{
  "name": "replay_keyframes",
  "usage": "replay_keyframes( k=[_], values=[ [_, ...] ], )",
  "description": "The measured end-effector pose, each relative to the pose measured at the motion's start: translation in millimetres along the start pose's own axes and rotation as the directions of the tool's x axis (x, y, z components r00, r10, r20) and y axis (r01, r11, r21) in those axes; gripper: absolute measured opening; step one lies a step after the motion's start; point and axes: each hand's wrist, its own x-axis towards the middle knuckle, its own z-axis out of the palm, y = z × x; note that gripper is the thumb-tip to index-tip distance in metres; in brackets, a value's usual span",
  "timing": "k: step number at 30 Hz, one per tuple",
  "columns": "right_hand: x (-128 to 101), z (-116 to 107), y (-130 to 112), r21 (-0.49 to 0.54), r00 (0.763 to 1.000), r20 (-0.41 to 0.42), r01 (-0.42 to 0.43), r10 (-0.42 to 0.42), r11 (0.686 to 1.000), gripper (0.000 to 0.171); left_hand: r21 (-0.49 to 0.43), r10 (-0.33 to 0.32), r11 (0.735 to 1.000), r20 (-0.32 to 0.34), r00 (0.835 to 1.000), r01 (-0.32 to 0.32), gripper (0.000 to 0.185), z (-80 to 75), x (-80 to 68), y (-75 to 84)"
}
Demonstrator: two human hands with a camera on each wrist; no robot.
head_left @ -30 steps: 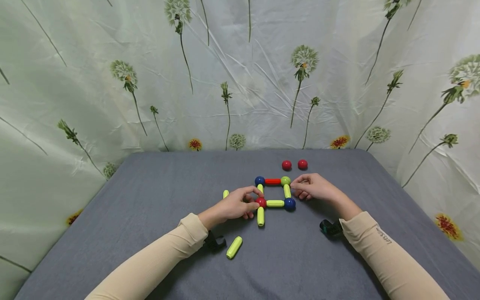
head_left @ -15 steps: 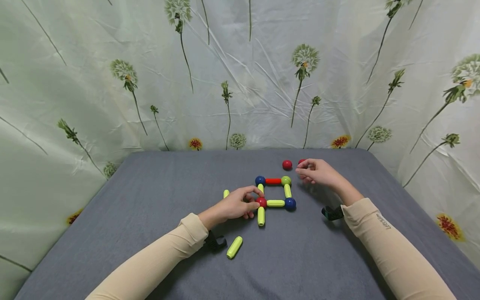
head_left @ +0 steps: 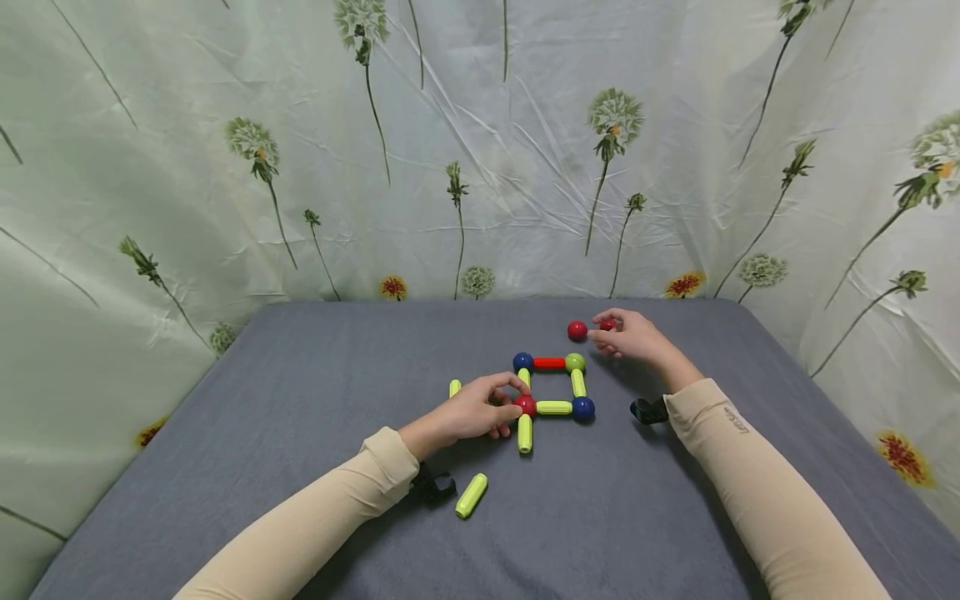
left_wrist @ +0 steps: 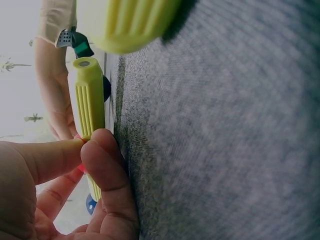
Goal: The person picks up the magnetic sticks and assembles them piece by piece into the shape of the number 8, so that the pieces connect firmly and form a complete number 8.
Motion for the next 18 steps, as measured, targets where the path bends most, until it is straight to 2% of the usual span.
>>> replay_keyframes(
  k=[9, 18],
  values=[
    [15.6, 7.0, -4.4, 0.047, 1.000, -0.006, 0.000, 0.001, 0.999, 0.047, 0.000, -0.017, 1.000, -0.002, 1.000, 0.017, 0.023, 0.1, 0.0, 1.1],
    [21.1, 13.4, -13.5, 0.004, 1.000, -0.002, -0.009, 0.010, 1.000, 0.047, -0.001, -0.020, 1.000, -0.006, 1.000, 0.020, 0.023, 0.1, 0.1, 0.5]
  ],
)
